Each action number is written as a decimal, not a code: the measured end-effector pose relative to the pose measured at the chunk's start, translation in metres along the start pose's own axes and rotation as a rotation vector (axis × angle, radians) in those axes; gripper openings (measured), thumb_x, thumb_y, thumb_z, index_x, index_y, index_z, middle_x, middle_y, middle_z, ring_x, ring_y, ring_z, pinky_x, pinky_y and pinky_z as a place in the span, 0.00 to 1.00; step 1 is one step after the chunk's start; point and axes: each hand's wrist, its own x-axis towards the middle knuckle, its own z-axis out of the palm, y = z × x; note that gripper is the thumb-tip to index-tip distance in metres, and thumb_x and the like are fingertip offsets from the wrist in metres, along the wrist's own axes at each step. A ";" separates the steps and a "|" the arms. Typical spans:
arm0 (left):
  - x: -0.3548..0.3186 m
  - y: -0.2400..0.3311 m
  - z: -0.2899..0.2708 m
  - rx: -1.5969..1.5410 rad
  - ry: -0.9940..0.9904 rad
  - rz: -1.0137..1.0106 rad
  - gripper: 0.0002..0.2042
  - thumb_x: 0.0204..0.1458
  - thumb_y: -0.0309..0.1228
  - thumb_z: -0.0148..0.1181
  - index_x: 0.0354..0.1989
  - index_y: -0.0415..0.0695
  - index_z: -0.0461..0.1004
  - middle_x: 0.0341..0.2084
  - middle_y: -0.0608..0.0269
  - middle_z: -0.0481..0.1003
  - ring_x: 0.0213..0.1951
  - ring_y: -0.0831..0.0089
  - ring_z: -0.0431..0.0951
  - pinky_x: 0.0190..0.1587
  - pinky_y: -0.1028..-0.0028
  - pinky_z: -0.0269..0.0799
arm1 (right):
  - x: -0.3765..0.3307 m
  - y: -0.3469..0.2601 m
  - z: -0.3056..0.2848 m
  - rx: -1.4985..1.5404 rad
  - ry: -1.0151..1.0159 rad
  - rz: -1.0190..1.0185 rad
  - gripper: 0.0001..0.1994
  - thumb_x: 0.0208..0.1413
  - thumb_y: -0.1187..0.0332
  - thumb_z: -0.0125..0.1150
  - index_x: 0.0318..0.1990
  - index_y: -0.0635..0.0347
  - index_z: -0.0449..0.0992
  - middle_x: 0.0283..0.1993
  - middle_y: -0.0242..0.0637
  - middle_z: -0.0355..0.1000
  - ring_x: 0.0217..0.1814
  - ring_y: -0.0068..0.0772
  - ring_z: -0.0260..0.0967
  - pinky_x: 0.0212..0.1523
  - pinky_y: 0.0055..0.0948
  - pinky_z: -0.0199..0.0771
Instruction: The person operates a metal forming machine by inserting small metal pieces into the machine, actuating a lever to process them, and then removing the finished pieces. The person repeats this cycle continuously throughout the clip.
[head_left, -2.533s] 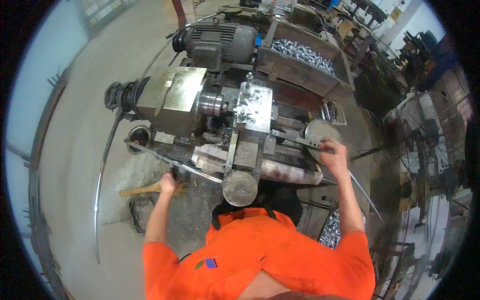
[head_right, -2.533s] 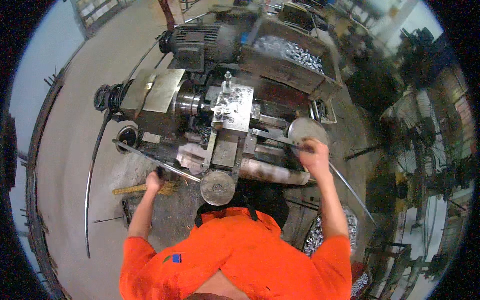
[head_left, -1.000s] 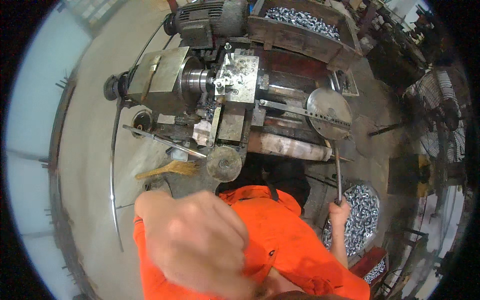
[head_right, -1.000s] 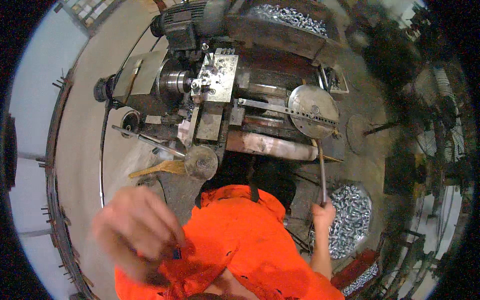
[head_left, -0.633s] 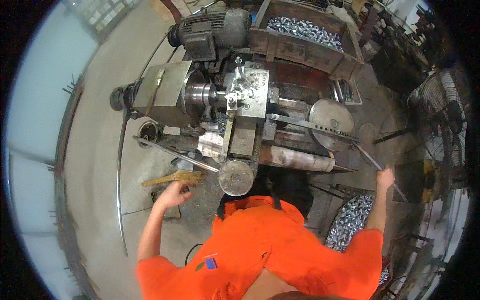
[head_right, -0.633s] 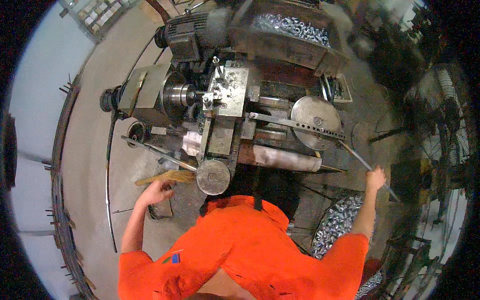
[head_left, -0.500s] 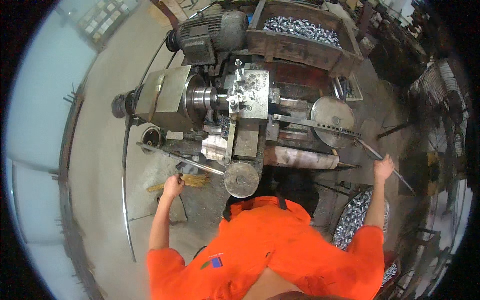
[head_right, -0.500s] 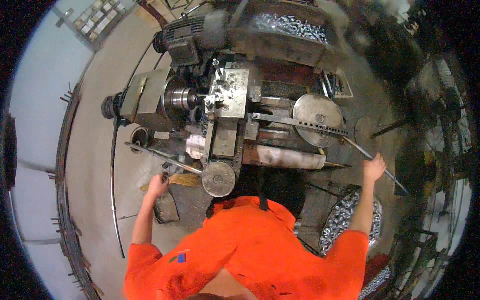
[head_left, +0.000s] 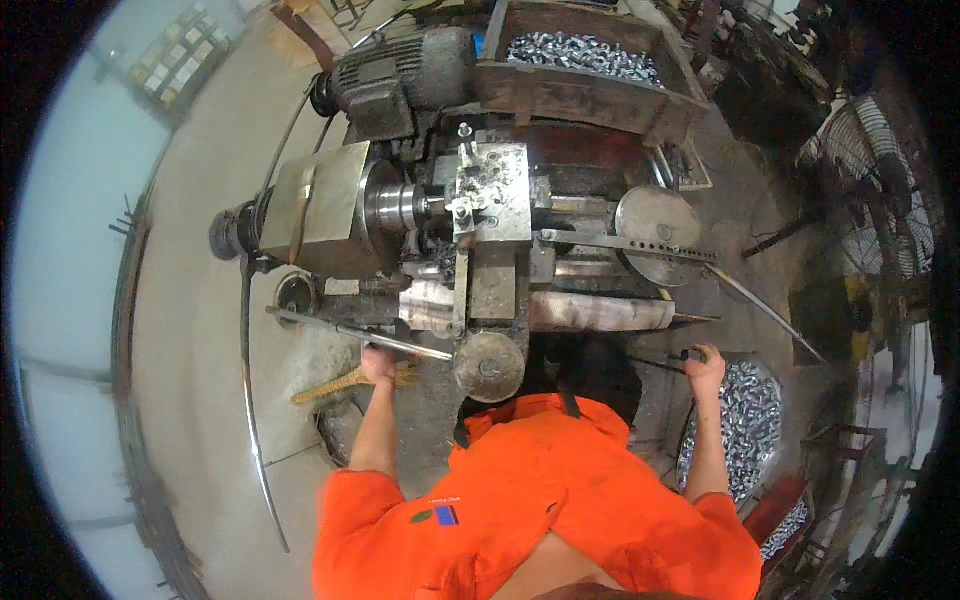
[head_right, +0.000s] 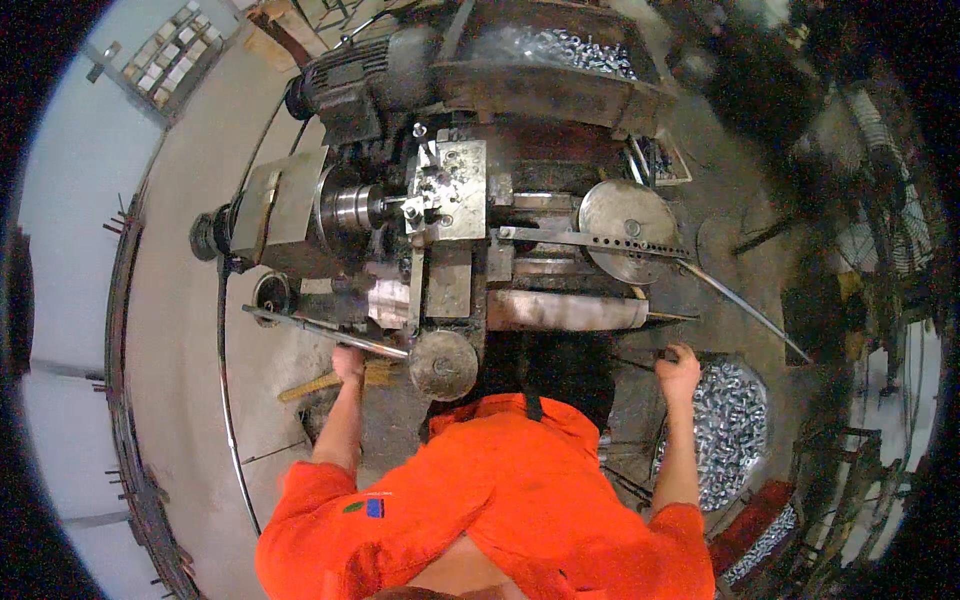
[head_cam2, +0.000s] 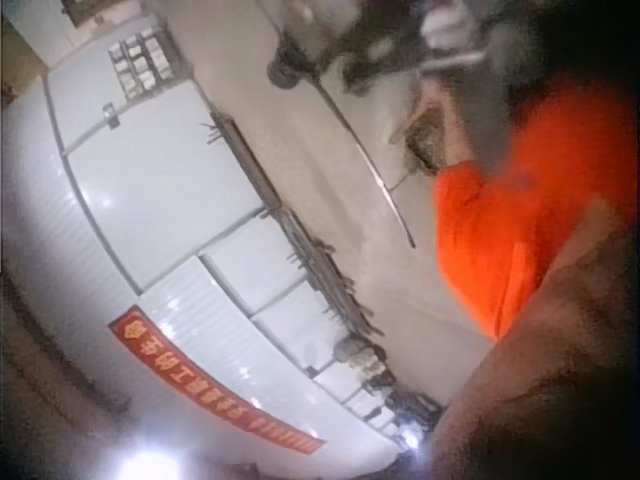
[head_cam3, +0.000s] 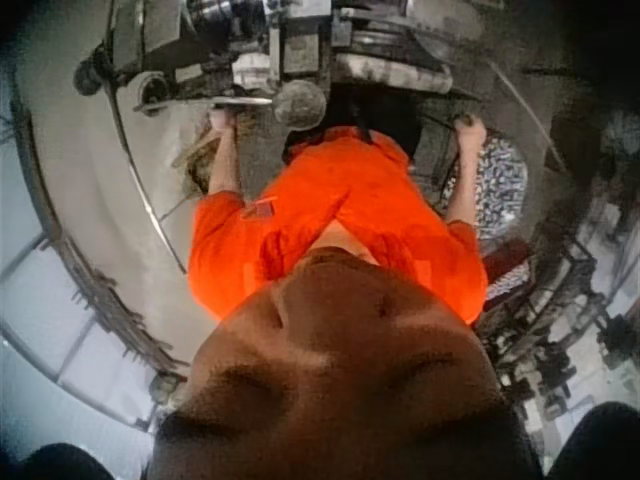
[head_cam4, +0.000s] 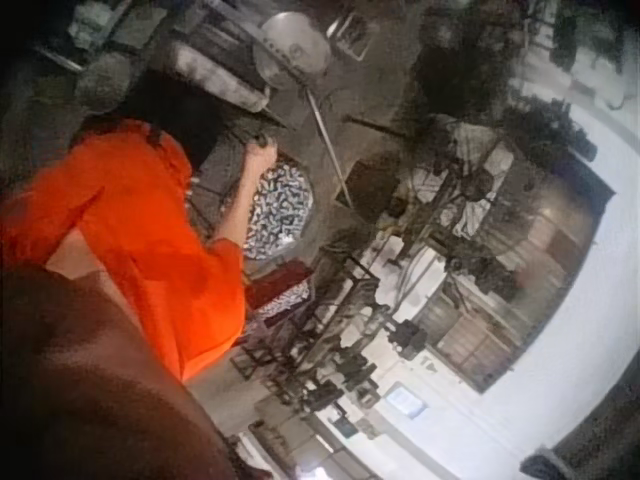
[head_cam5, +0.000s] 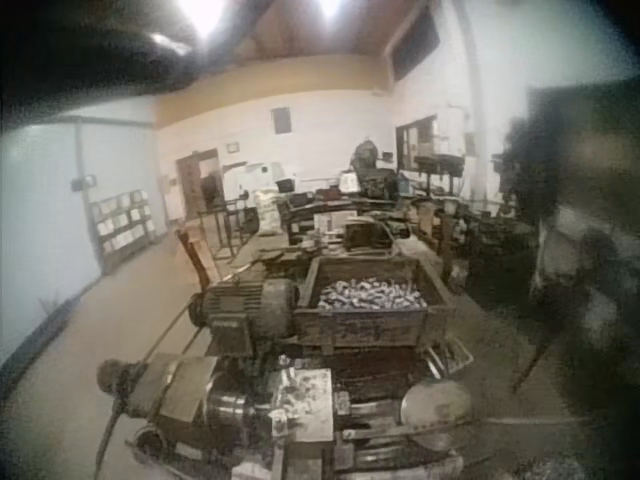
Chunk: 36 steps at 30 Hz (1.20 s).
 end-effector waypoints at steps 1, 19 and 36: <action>-0.008 0.003 0.003 -0.087 -0.061 0.093 0.20 0.44 0.50 0.55 0.27 0.41 0.73 0.27 0.48 0.76 0.33 0.49 0.76 0.35 0.55 0.71 | -0.001 -0.008 -0.002 0.026 -0.022 0.013 0.16 0.31 0.71 0.58 0.34 0.63 0.77 0.42 0.48 0.72 0.44 0.50 0.70 0.46 0.36 0.69; 0.046 -0.020 -0.160 0.015 -0.538 0.586 0.19 0.46 0.44 0.57 0.42 0.45 0.73 0.32 0.48 0.76 0.35 0.51 0.76 0.38 0.62 0.70 | 0.140 -0.331 -0.032 0.458 -0.164 -0.745 0.16 0.31 0.69 0.58 0.34 0.61 0.76 0.38 0.46 0.73 0.40 0.48 0.70 0.44 0.35 0.69; 0.077 -0.150 -0.307 0.166 0.127 0.113 0.27 0.46 0.58 0.52 0.26 0.40 0.72 0.25 0.50 0.74 0.32 0.50 0.75 0.34 0.57 0.68 | 0.121 -0.502 0.047 0.055 -0.600 -0.831 0.16 0.29 0.62 0.59 0.28 0.61 0.78 0.31 0.47 0.74 0.36 0.46 0.73 0.39 0.36 0.74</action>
